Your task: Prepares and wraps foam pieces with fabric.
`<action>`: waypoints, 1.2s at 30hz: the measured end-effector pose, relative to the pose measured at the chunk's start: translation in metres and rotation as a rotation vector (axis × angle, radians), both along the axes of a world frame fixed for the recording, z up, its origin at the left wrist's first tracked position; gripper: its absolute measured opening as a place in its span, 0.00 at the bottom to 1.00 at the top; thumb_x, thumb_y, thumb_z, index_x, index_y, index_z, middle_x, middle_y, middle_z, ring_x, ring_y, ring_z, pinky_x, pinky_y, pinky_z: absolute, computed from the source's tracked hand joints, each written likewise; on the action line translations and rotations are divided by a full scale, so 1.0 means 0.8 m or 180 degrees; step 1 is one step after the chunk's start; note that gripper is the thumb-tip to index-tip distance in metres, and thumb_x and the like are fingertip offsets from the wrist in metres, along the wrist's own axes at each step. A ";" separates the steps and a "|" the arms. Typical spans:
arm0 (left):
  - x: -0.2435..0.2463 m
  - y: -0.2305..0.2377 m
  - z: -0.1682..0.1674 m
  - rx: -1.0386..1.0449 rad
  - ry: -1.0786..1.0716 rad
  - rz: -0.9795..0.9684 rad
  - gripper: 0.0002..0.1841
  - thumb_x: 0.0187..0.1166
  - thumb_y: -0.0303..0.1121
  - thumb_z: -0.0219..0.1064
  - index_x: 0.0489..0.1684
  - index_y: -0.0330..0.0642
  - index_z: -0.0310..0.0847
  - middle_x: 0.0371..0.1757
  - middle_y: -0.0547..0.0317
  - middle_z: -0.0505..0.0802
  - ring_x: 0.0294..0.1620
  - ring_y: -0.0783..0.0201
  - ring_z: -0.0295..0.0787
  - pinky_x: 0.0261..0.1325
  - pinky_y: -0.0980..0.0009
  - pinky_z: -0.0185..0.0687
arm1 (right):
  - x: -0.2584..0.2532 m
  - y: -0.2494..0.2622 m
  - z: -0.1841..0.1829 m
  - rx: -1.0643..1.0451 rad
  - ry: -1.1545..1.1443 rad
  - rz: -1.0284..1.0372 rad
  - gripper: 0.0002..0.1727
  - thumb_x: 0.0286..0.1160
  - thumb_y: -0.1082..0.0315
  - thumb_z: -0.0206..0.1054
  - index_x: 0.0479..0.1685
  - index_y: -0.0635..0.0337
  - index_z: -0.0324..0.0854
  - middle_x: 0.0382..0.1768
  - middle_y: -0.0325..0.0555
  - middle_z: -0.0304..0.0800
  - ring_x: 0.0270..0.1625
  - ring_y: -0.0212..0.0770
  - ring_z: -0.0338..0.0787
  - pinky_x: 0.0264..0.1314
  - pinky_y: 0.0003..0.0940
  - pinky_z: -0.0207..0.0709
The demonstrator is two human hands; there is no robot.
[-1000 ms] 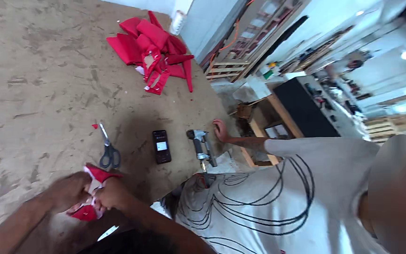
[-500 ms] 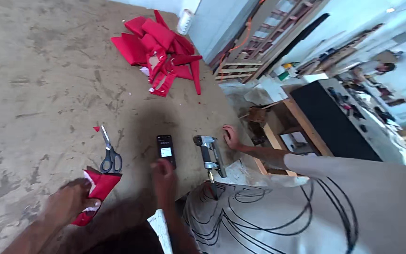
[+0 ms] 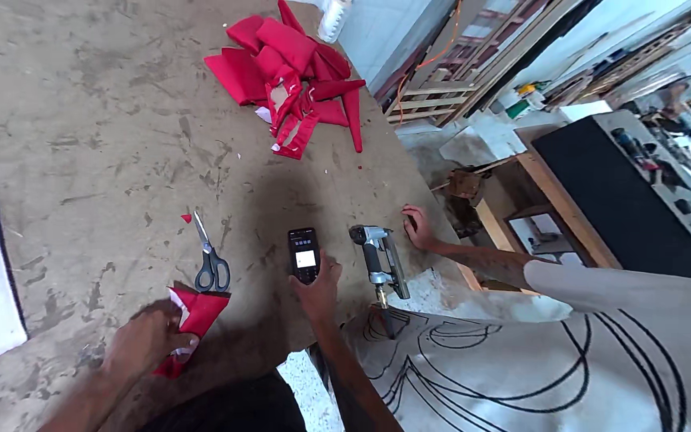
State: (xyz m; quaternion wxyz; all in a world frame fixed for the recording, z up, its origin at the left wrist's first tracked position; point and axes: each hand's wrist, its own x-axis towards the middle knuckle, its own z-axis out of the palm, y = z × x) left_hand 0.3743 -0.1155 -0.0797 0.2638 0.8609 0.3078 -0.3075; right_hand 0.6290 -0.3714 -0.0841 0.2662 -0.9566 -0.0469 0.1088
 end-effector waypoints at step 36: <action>-0.005 -0.016 0.016 -0.0002 -0.0146 0.0291 0.34 0.55 0.74 0.75 0.43 0.54 0.88 0.51 0.54 0.93 0.53 0.47 0.91 0.52 0.34 0.85 | -0.007 -0.006 -0.009 0.0575 -0.0048 0.0133 0.56 0.51 0.54 0.89 0.90 0.46 0.63 0.74 0.54 0.77 0.72 0.51 0.82 0.71 0.53 0.81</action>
